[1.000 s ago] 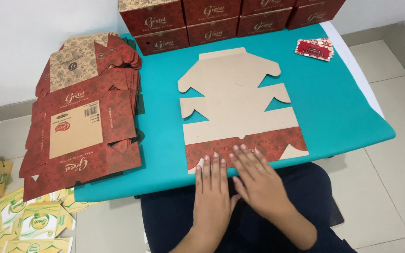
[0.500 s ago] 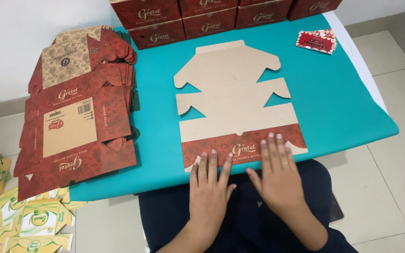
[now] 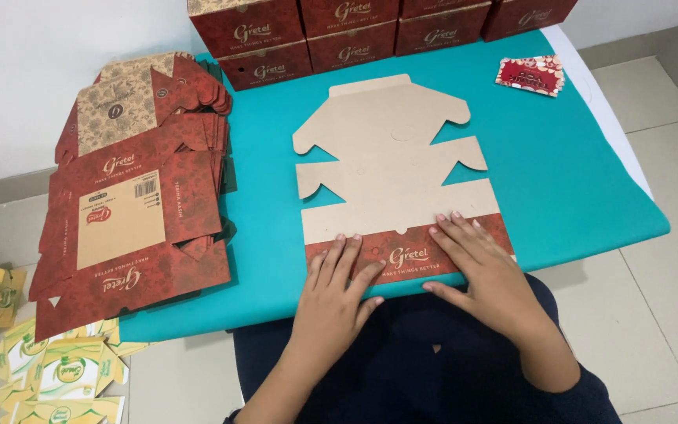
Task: Assembling a cardboard gift box by folding along pre-scored lines and interlocking flaps.
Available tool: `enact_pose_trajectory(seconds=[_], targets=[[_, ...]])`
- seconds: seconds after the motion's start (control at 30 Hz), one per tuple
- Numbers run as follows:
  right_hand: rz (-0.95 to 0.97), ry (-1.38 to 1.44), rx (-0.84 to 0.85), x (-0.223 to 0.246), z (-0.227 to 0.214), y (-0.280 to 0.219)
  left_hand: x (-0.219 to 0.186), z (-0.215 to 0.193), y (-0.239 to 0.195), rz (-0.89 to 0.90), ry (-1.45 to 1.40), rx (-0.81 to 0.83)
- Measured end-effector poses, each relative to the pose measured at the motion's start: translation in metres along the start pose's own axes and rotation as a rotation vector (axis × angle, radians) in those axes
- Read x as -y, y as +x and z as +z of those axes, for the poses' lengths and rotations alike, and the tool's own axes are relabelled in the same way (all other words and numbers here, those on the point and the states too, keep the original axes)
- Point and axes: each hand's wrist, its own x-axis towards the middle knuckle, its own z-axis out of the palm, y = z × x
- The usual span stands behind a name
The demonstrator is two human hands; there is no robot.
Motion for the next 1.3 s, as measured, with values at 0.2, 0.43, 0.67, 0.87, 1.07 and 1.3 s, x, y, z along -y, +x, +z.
enact_pose_trajectory(seconds=[0.2, 0.43, 0.67, 0.87, 1.07, 1.3], targets=[[-0.018, -0.043, -0.079, 0.011, -0.003, -0.004, -0.008, 0.002, -0.003, -0.040, 0.066, -0.051], [-0.078, -0.173, -0.065, 0.015, -0.007, -0.031, -0.021, -0.007, -0.030, -0.028, 0.060, -0.028], [-0.201, -0.100, -0.018, 0.032, -0.045, -0.040, -0.029, -0.047, -0.039, 0.041, 0.023, 0.044], [-0.286, -0.137, -0.177, 0.025, -0.065, -0.003, -0.030, -0.086, -0.008, 0.138, 0.092, -0.190], [-0.273, -0.175, -0.144, 0.018, -0.075, 0.080, -0.025, -0.075, 0.026, 0.109, 0.111, -0.277], [-0.138, -0.063, 0.072, -0.017, -0.020, 0.143, -0.022, 0.006, 0.016, 0.100, 0.002, -0.074]])
